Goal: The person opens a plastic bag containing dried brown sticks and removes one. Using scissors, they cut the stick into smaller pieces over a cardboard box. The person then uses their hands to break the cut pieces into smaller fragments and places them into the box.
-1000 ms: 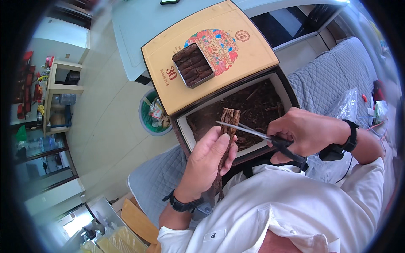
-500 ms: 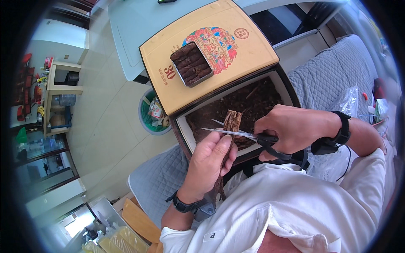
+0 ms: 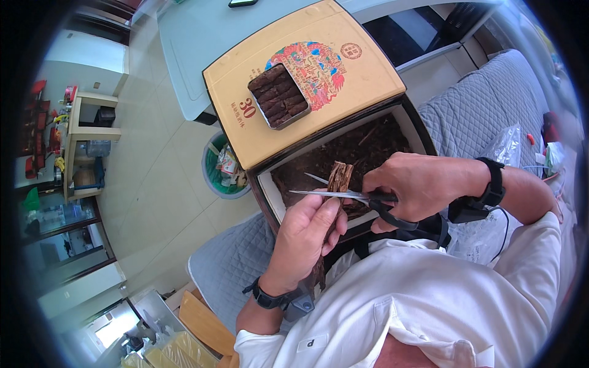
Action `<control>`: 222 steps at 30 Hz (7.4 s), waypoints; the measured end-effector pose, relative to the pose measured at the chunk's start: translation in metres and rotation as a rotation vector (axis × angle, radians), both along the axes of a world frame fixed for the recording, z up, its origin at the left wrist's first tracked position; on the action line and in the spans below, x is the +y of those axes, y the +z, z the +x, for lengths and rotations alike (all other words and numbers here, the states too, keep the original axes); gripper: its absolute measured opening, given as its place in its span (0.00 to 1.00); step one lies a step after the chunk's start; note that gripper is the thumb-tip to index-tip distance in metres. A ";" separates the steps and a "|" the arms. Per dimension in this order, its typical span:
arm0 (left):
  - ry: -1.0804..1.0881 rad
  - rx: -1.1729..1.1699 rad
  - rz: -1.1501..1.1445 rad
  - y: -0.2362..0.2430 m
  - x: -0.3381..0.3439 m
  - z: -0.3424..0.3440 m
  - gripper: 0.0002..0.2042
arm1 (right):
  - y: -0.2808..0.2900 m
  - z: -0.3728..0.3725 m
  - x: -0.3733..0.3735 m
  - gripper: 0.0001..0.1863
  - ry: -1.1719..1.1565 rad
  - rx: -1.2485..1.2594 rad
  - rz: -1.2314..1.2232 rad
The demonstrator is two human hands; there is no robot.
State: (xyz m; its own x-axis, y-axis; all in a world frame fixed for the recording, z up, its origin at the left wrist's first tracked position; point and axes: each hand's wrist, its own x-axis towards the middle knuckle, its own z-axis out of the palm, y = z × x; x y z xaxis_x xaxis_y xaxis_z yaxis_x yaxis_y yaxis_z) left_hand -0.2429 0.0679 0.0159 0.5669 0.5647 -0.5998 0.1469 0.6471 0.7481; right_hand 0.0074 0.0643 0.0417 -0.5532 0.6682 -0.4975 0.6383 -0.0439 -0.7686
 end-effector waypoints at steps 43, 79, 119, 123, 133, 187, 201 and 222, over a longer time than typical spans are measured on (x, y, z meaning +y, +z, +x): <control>-0.075 -0.077 -0.165 -0.017 0.015 -0.003 0.16 | -0.018 0.007 0.001 0.15 -0.058 0.100 -0.170; -0.179 -0.390 -0.131 -0.005 0.010 0.002 0.37 | -0.012 -0.013 -0.013 0.11 -0.437 0.791 -0.328; -0.540 0.524 -0.545 -0.153 -0.315 -0.227 0.15 | -0.001 0.044 0.018 0.13 -0.718 0.713 0.005; -0.553 0.518 -0.548 -0.154 -0.319 -0.232 0.15 | -0.002 0.045 0.017 0.13 -0.710 0.707 0.021; -0.653 0.173 -0.304 -0.154 -0.285 -0.265 0.15 | -0.011 0.036 0.014 0.12 -0.582 0.773 -0.062; -0.473 0.661 -0.431 -0.171 -0.285 -0.245 0.13 | -0.017 0.069 0.041 0.10 -0.363 0.931 -0.086; -1.062 1.114 0.289 -0.112 -0.132 -0.221 0.11 | -0.018 0.057 0.035 0.10 -0.398 0.908 -0.258; -0.271 -0.191 0.108 0.010 0.010 0.013 0.13 | -0.010 0.026 0.009 0.11 -0.271 0.760 -0.156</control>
